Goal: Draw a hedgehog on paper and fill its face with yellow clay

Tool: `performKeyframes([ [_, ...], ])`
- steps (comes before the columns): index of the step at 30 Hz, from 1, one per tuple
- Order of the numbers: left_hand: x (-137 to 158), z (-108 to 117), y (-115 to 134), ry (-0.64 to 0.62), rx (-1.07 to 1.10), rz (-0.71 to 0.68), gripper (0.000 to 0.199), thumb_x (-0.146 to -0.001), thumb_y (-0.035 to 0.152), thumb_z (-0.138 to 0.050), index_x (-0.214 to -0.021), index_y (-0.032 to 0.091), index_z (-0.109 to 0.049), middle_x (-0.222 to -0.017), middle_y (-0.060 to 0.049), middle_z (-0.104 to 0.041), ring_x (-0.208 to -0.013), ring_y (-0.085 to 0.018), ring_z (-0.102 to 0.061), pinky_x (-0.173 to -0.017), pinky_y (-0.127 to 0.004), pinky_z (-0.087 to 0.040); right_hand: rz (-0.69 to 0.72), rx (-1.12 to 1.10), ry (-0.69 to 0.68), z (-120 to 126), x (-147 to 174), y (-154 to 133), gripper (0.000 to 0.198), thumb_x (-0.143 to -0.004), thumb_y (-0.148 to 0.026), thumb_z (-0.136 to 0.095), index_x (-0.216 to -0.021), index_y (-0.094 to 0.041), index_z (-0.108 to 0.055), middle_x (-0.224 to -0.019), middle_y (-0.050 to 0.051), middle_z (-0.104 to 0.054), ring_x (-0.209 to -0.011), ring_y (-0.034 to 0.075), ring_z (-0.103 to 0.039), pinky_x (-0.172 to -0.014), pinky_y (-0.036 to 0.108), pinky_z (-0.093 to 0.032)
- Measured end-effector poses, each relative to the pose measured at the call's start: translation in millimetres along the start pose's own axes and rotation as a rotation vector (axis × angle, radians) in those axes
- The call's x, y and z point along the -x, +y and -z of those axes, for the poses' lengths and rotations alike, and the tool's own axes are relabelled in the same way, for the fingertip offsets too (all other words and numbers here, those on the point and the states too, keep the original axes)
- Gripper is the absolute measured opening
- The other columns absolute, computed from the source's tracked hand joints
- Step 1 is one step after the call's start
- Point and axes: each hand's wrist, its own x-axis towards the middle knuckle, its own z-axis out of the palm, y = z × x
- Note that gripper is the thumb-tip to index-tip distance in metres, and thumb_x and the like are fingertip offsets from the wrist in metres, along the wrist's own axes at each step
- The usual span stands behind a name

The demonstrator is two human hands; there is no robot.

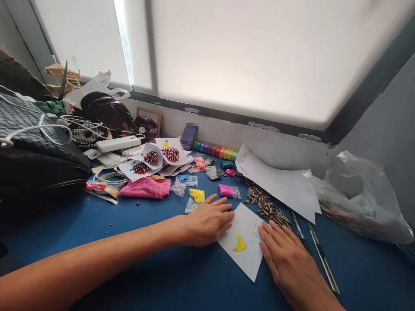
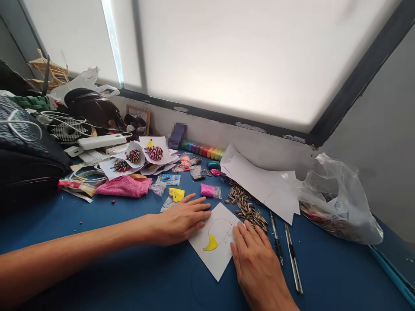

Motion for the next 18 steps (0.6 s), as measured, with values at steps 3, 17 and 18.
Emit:
performKeyframes([
  [3, 2, -4, 6, -0.028, 0.044, 0.03, 0.043, -0.101, 0.032, -0.029, -0.132, 0.01, -0.05, -0.151, -0.017, -0.039, -0.143, -0.032, -0.031, -0.117, -0.056, -0.019, 0.037, -0.022, 0.001, 1, 0, -3, 0.049, -0.1, -0.023, -0.028, -0.104, -0.015, -0.076, -0.106, 0.01, -0.077, -0.098, 0.023, -0.073, -0.088, 0.04, -0.054],
  [17, 9, -4, 19, -0.017, 0.155, 0.005, 0.086, -0.09, 0.062, -0.05, -0.15, 0.004, -0.028, -0.155, -0.021, -0.029, -0.146, -0.034, -0.023, -0.121, -0.051, -0.009, 0.061, 0.072, 0.034, 3, 0, 5, 0.046, -0.096, -0.02, -0.032, -0.096, -0.011, -0.077, -0.094, 0.013, -0.078, -0.084, 0.024, -0.075, -0.076, 0.04, -0.056],
  [18, 11, -5, 20, -0.021, 0.173, -0.001, 0.089, -0.089, 0.062, -0.051, -0.151, 0.004, -0.024, -0.156, -0.021, -0.027, -0.147, -0.034, -0.02, -0.121, -0.051, -0.006, 0.056, 0.106, 0.038, 2, 1, 9, 0.047, -0.095, -0.019, -0.032, -0.094, -0.01, -0.078, -0.094, 0.014, -0.078, -0.086, 0.027, -0.075, -0.077, 0.042, -0.056],
])
